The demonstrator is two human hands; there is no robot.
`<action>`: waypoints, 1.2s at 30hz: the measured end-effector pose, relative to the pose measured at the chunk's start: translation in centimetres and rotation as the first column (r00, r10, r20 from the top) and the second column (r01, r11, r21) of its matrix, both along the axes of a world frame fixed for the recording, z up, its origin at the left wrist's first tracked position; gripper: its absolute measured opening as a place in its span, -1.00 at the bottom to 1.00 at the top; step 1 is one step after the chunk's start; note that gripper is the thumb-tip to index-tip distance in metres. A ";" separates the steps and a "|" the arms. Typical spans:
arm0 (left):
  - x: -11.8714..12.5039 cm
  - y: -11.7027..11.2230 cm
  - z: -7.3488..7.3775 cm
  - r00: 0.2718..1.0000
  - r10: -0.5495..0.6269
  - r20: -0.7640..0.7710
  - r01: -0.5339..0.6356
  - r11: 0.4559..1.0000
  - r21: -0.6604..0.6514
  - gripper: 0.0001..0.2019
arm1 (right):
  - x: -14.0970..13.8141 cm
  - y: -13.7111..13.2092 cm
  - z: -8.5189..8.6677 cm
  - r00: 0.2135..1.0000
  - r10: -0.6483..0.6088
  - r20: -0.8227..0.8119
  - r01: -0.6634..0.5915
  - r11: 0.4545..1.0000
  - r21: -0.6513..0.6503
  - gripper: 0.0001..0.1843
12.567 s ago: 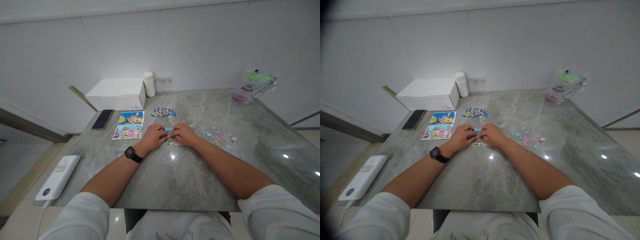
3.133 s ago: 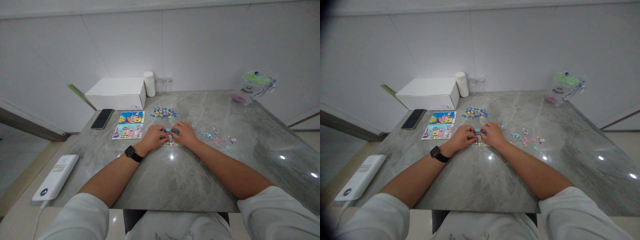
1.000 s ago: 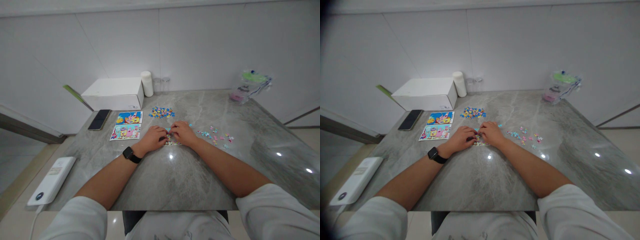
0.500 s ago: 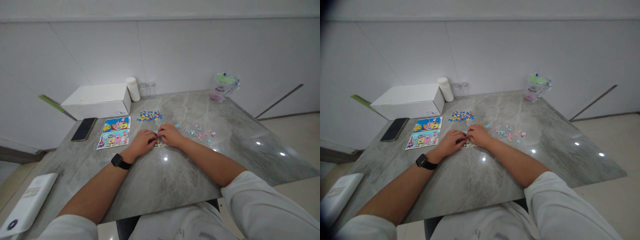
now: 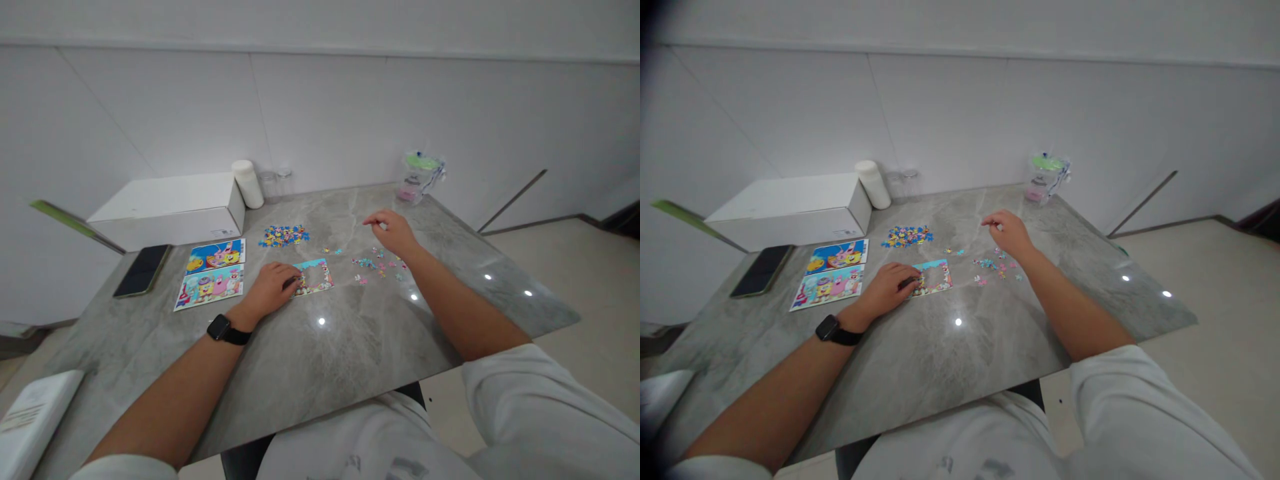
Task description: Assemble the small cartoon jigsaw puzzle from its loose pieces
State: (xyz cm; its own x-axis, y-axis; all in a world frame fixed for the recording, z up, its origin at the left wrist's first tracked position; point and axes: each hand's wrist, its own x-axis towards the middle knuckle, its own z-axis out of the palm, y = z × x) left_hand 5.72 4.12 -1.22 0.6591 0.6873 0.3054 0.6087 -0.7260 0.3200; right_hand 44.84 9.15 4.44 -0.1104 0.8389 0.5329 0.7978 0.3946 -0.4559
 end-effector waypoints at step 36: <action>-0.3 0.5 -0.8 1.000 0.018 0.010 -0.018 0.998 0.065 -0.73 | 8.5 -2.6 -5.1 0.968 -0.237 0.085 0.241 0.970 -0.036 -0.69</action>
